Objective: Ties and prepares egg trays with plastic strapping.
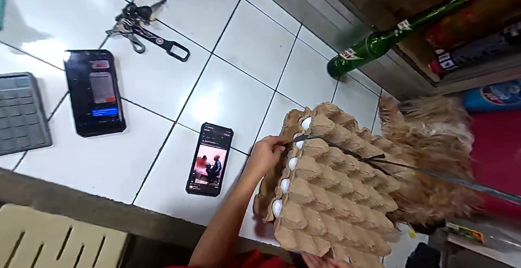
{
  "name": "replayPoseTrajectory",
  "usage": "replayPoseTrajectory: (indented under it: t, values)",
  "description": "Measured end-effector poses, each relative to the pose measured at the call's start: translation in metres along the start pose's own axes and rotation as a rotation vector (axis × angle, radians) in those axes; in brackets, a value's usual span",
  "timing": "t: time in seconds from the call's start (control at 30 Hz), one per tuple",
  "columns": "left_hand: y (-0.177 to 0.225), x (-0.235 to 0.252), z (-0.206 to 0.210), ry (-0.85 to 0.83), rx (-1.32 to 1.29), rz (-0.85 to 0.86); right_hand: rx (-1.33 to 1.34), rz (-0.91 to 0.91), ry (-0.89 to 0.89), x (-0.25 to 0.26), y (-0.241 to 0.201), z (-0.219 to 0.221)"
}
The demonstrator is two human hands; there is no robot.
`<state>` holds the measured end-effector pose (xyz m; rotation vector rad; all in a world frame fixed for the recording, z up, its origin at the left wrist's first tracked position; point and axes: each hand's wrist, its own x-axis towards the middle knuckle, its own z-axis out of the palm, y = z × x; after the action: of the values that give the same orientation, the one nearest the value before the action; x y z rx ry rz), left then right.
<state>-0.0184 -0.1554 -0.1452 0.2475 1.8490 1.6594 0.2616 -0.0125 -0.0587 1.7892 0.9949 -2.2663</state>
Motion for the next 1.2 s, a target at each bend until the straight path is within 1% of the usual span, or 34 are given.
replayPoseTrajectory:
  t: [0.07, 0.17, 0.23, 0.3, 0.43, 0.5, 0.53, 0.6, 0.63, 0.7, 0.73, 0.83, 0.9, 1.0, 1.07, 1.13, 1.2]
  values:
    - [-0.001, 0.007, -0.002, -0.056, -0.001, 0.022, 0.194, -0.075, 0.04, 0.024, 0.015, 0.01]
    - [-0.002, 0.011, -0.003, -0.104, 0.051, 0.046, 0.307, -0.123, 0.005, 0.033, 0.028, 0.019]
    - [-0.005, 0.012, 0.003, -0.06, 0.074, 0.075, 0.346, -0.139, 0.057, 0.03, 0.029, 0.027]
    - [-0.008, 0.011, 0.012, 0.039, 0.06, 0.103, 0.359, -0.127, 0.087, 0.028, 0.03, 0.031]
    - [-0.008, 0.005, 0.028, 0.15, 0.031, 0.093, 0.453, -0.099, 0.067, 0.023, 0.026, 0.038]
    - [-0.005, 0.002, 0.03, 0.158, 0.015, 0.049, 0.466, -0.127, -0.006, 0.022, 0.028, 0.035]
    - [-0.003, 0.002, 0.03, 0.15, 0.015, 0.04, 0.476, -0.152, -0.086, 0.024, 0.03, 0.028]
    - [-0.002, 0.003, 0.029, 0.142, 0.024, 0.052, 0.468, -0.179, -0.229, 0.028, 0.031, 0.017]
    - [-0.002, 0.003, 0.029, 0.147, 0.021, 0.059, 0.454, -0.185, -0.246, 0.028, 0.031, 0.014]
    - [-0.005, 0.004, 0.032, 0.186, -0.02, 0.067, 0.465, -0.193, -0.235, 0.029, 0.03, 0.015]
    - [-0.007, 0.004, 0.034, 0.211, -0.046, 0.067, 0.482, -0.202, -0.203, 0.028, 0.03, 0.018]
    - [-0.014, 0.002, 0.039, 0.244, -0.107, 0.046, 0.518, -0.226, -0.03, 0.027, 0.028, 0.03]
    - [-0.015, 0.0, 0.04, 0.23, -0.139, 0.008, 0.521, -0.219, 0.005, 0.029, 0.027, 0.034]
    - [-0.018, -0.02, 0.038, 0.189, -0.139, 0.015, 0.545, -0.19, 0.002, 0.031, 0.029, 0.035]
    - [-0.02, -0.043, 0.032, 0.18, -0.055, 0.032, 0.626, -0.193, -0.046, 0.035, 0.029, 0.037]
    - [-0.019, -0.075, 0.03, 0.231, 0.016, 0.009, 0.786, -0.159, -0.079, 0.038, 0.029, 0.04]
    - [-0.02, -0.112, 0.035, 0.329, 0.063, 0.008, 0.824, -0.101, -0.089, 0.039, 0.025, 0.041]
